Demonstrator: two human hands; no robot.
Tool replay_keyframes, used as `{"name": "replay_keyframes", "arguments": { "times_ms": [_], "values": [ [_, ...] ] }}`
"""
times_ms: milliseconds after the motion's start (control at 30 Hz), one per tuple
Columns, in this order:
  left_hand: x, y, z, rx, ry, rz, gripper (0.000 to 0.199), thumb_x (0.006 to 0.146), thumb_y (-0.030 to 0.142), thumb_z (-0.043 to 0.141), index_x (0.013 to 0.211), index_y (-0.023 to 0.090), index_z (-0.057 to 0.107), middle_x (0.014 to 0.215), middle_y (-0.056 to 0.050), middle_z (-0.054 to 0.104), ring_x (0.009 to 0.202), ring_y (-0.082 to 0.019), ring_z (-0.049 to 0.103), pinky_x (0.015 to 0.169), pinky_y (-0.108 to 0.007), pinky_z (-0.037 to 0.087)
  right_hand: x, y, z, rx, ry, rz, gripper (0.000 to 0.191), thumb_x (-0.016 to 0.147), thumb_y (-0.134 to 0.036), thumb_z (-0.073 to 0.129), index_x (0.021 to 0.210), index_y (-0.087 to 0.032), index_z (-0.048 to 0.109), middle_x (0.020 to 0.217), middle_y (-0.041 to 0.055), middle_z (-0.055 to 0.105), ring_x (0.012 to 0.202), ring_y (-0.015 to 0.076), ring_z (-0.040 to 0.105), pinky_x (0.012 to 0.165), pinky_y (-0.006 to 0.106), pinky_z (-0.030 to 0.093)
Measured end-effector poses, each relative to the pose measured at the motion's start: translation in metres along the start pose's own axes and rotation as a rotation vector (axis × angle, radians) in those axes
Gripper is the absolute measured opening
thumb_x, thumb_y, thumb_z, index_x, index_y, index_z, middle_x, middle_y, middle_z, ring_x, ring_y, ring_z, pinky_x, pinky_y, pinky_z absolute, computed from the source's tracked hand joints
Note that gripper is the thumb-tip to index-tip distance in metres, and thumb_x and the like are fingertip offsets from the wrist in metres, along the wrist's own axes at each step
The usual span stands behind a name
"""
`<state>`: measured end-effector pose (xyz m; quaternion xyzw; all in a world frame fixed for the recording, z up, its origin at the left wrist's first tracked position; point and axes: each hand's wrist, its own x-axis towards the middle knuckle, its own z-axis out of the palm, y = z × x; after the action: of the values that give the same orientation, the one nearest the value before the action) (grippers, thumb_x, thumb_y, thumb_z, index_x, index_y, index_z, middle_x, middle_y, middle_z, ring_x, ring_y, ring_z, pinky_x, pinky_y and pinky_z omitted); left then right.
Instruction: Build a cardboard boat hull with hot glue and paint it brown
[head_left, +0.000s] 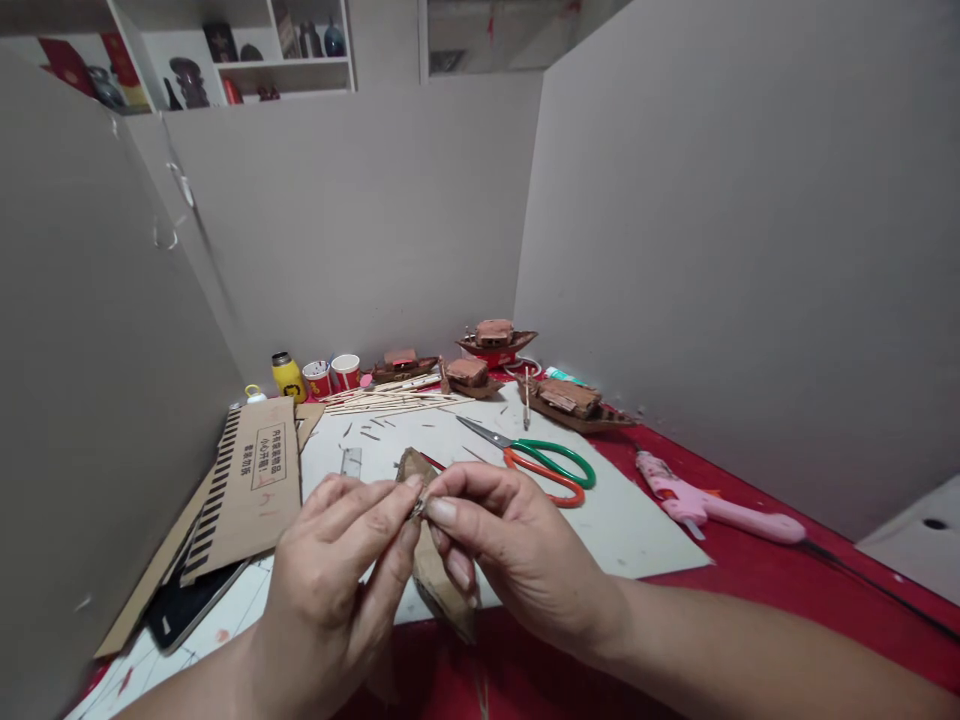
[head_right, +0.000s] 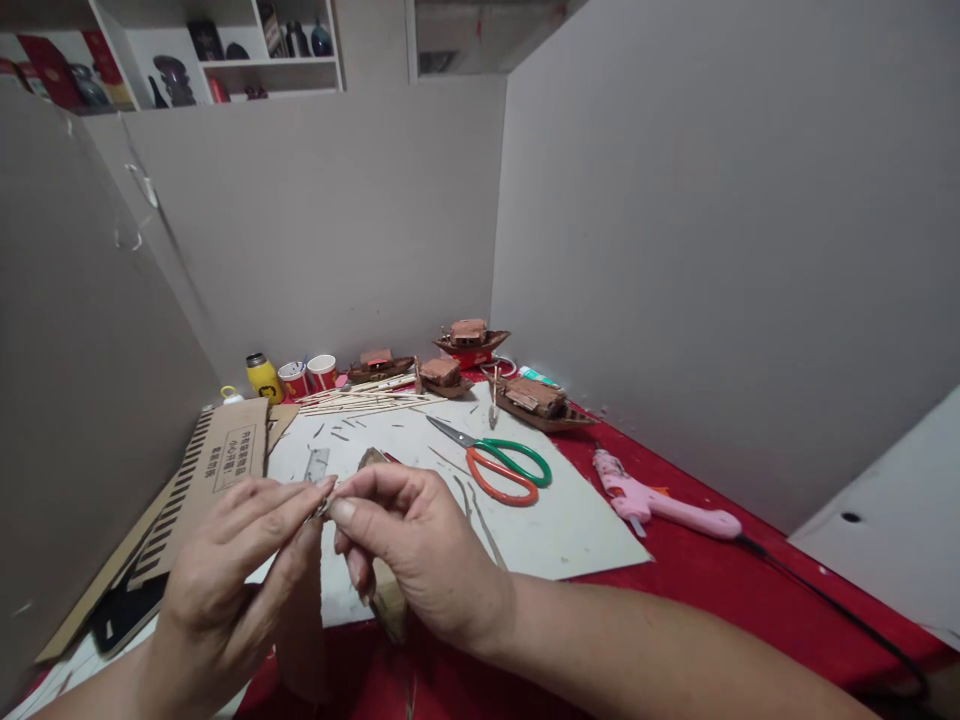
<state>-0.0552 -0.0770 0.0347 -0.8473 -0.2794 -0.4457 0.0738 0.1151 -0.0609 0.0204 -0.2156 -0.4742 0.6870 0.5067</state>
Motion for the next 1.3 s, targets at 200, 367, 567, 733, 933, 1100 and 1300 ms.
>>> {"name": "replay_keyframes", "arguments": {
  "times_ms": [200, 367, 567, 733, 933, 1100, 1300],
  "values": [
    [0.006, 0.008, -0.007, -0.164, 0.048, -0.131, 0.024, 0.084, 0.007, 0.062, 0.106, 0.017, 0.068, 0.092, -0.006, 0.074, 0.082, -0.013, 0.069, 0.074, -0.021, 0.055, 0.0, -0.003, 0.004, -0.008, -0.006, -0.024, 0.02, 0.077, -0.033, 0.075, 0.076, -0.015, 0.066, 0.058, -0.0048, 0.06, 0.042, 0.0041, 0.052, 0.041, 0.015, 0.042],
    [0.01, 0.011, -0.019, -0.19, 0.038, -0.213, 0.013, 0.083, 0.01, 0.064, 0.091, 0.017, 0.07, 0.08, -0.001, 0.075, 0.069, -0.01, 0.069, 0.065, -0.016, 0.054, 0.0, -0.008, 0.017, -0.034, -0.021, 0.008, 0.023, 0.075, -0.035, 0.077, 0.075, -0.016, 0.063, 0.054, -0.0057, 0.058, 0.04, 0.0046, 0.05, 0.039, 0.016, 0.042],
    [0.017, 0.007, -0.046, -0.251, -0.161, -0.299, 0.024, 0.087, 0.013, 0.056, 0.068, 0.018, 0.069, 0.059, 0.003, 0.067, 0.05, -0.009, 0.058, 0.047, -0.017, 0.043, 0.004, -0.013, 0.034, -0.219, -0.026, 0.013, 0.027, 0.072, -0.036, 0.079, 0.071, -0.014, 0.063, 0.056, -0.0046, 0.058, 0.043, 0.0046, 0.051, 0.042, 0.016, 0.042],
    [0.018, 0.001, -0.06, -0.201, -0.343, -0.449, 0.032, 0.084, 0.013, 0.048, 0.053, 0.015, 0.057, 0.048, 0.005, 0.042, 0.046, -0.007, 0.036, 0.043, -0.02, 0.026, 0.008, -0.01, 0.044, -0.3, -0.032, 0.039, 0.027, 0.073, -0.036, 0.077, 0.069, -0.014, 0.061, 0.054, -0.0054, 0.056, 0.042, 0.0046, 0.05, 0.041, 0.016, 0.042],
    [0.017, -0.008, -0.059, -0.311, -0.326, -0.549, 0.03, 0.082, 0.02, 0.047, 0.053, 0.016, 0.05, 0.051, 0.006, 0.033, 0.049, -0.008, 0.03, 0.044, -0.023, 0.022, 0.011, -0.005, 0.047, -0.291, -0.013, 0.0, 0.026, 0.073, -0.036, 0.078, 0.069, -0.015, 0.063, 0.056, -0.0045, 0.06, 0.042, 0.0042, 0.052, 0.042, 0.015, 0.043],
    [0.018, -0.014, -0.063, -0.449, -0.424, -0.591, 0.034, 0.089, 0.031, 0.045, 0.06, 0.016, 0.056, 0.055, 0.004, 0.038, 0.053, -0.009, 0.034, 0.047, -0.023, 0.026, 0.011, -0.005, 0.045, -0.257, -0.033, -0.004, 0.024, 0.073, -0.034, 0.08, 0.074, -0.014, 0.066, 0.059, -0.0038, 0.063, 0.045, 0.0041, 0.055, 0.045, 0.014, 0.045],
    [0.015, -0.016, -0.056, -0.345, -0.365, -0.539, 0.035, 0.086, 0.027, 0.046, 0.052, 0.017, 0.046, 0.051, 0.005, 0.032, 0.049, -0.008, 0.027, 0.045, -0.024, 0.02, 0.01, -0.005, 0.043, -0.301, -0.033, -0.001, 0.025, 0.076, -0.035, 0.077, 0.073, -0.014, 0.065, 0.061, -0.0034, 0.063, 0.045, 0.0043, 0.056, 0.046, 0.015, 0.047]
  ]
}}
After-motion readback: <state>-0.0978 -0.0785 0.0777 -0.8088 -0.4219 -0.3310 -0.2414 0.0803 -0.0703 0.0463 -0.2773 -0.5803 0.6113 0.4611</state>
